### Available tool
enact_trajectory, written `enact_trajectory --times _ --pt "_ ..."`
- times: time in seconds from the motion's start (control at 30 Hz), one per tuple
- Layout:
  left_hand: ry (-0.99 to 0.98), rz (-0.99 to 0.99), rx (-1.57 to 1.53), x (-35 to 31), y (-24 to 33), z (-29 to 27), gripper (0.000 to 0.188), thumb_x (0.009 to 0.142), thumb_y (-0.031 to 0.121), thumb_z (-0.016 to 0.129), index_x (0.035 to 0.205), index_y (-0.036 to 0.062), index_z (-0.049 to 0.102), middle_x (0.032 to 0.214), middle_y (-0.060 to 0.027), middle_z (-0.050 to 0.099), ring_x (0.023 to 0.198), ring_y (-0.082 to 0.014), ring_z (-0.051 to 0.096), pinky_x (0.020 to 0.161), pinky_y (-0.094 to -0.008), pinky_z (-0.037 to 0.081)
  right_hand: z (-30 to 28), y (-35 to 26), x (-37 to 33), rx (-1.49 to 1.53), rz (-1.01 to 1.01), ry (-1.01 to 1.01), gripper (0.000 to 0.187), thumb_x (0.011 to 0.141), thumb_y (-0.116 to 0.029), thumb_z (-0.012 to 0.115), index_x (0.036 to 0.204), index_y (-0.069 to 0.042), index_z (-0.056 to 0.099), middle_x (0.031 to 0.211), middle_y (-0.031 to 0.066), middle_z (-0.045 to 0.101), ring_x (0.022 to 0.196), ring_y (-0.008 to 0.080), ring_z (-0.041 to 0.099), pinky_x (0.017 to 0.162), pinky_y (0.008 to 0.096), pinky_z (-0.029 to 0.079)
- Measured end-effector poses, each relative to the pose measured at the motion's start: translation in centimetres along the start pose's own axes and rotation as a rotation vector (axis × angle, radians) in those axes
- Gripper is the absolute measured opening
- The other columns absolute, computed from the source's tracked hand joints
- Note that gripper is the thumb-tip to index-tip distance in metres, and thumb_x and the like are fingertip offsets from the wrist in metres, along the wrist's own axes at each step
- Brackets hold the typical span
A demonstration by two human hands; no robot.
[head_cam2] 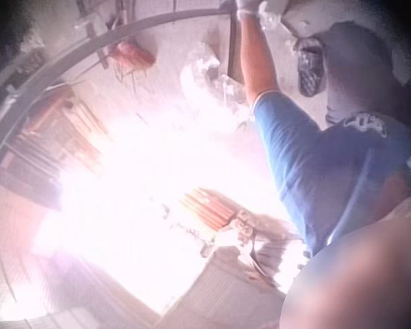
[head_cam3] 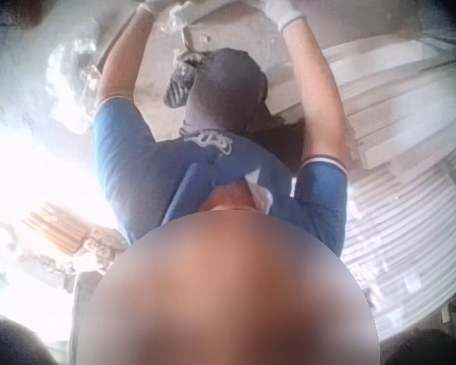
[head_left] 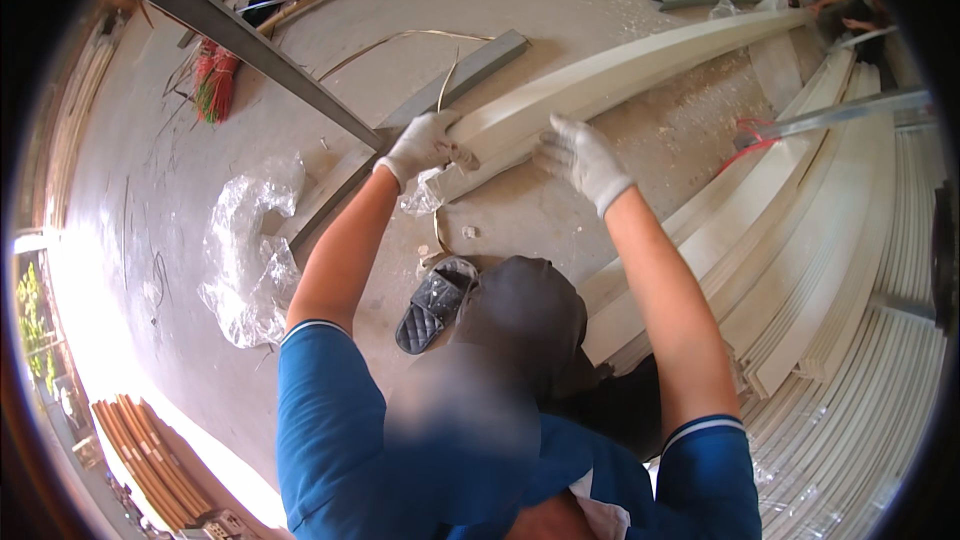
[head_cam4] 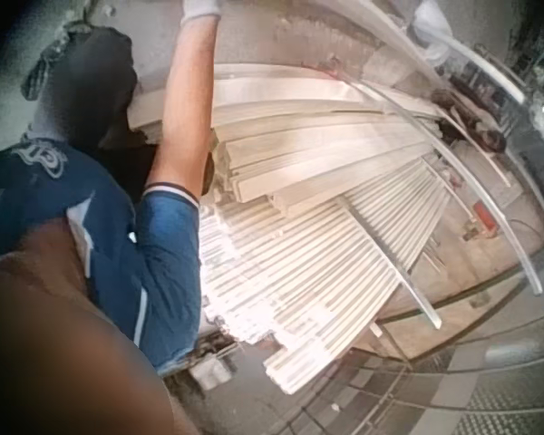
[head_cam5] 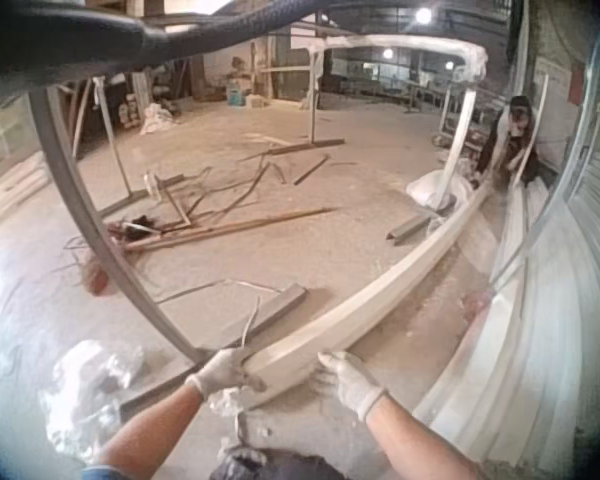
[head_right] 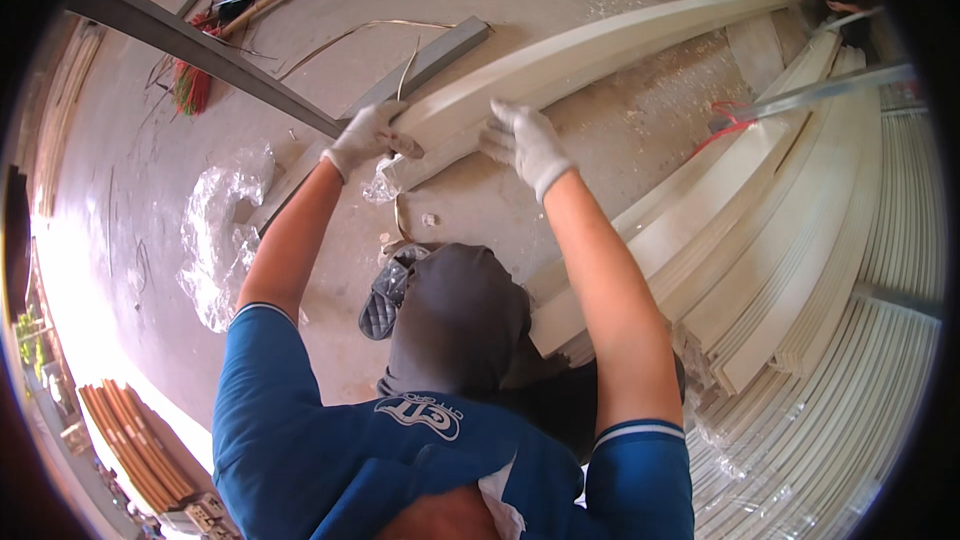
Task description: The person repeatedly picks up long, white plastic profiles from a pile and stacks them onto a metal rack. The person handles the profiles one at a time, aligning them with the existing stack.
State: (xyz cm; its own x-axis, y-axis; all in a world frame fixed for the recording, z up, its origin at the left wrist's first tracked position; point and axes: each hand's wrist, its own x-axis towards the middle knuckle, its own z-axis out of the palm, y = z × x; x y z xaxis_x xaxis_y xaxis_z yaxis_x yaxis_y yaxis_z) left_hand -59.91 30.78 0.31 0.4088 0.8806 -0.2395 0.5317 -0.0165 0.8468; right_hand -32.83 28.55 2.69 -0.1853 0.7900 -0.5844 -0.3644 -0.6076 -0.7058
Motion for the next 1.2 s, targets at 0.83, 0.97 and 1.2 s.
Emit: enact_trajectory --times 0.83,0.97,1.2 --pt "-0.204 0.007 0.253 6.1 -20.0 5.0 0.062 0.102 0.05 0.04 0.138 0.0011 0.053 0.139 -0.0157 0.056 0.13 -0.0233 0.051 0.111 -0.0321 0.037 0.3 19.2 10.2 0.447 0.239 0.045 0.083 0.089 -0.053 0.067 0.148 -0.006 0.032 0.147 0.0131 0.043 0.133 0.0328 0.042 0.114 0.0467 0.033" --pt "-0.126 -0.318 -0.309 5.9 -17.6 5.7 0.064 0.099 0.05 0.052 0.136 -0.0022 0.054 0.136 -0.0127 0.058 0.127 -0.0189 0.052 0.107 -0.0318 0.04 0.8 19.4 11.0 0.623 0.244 0.166 0.084 0.089 -0.062 0.06 0.146 -0.006 0.036 0.145 0.0118 0.045 0.133 0.0312 0.042 0.113 0.0457 0.034" --pt "-0.319 -0.385 -0.591 2.8 -14.9 10.5 0.067 0.096 0.05 0.058 0.135 -0.0045 0.053 0.134 -0.0144 0.058 0.123 -0.0188 0.055 0.104 -0.0315 0.043 -2.1 22.1 5.9 0.769 0.193 0.22 0.091 0.084 -0.082 0.039 0.141 -0.012 0.044 0.132 0.0103 0.056 0.118 0.0273 0.056 0.096 0.0459 0.05"
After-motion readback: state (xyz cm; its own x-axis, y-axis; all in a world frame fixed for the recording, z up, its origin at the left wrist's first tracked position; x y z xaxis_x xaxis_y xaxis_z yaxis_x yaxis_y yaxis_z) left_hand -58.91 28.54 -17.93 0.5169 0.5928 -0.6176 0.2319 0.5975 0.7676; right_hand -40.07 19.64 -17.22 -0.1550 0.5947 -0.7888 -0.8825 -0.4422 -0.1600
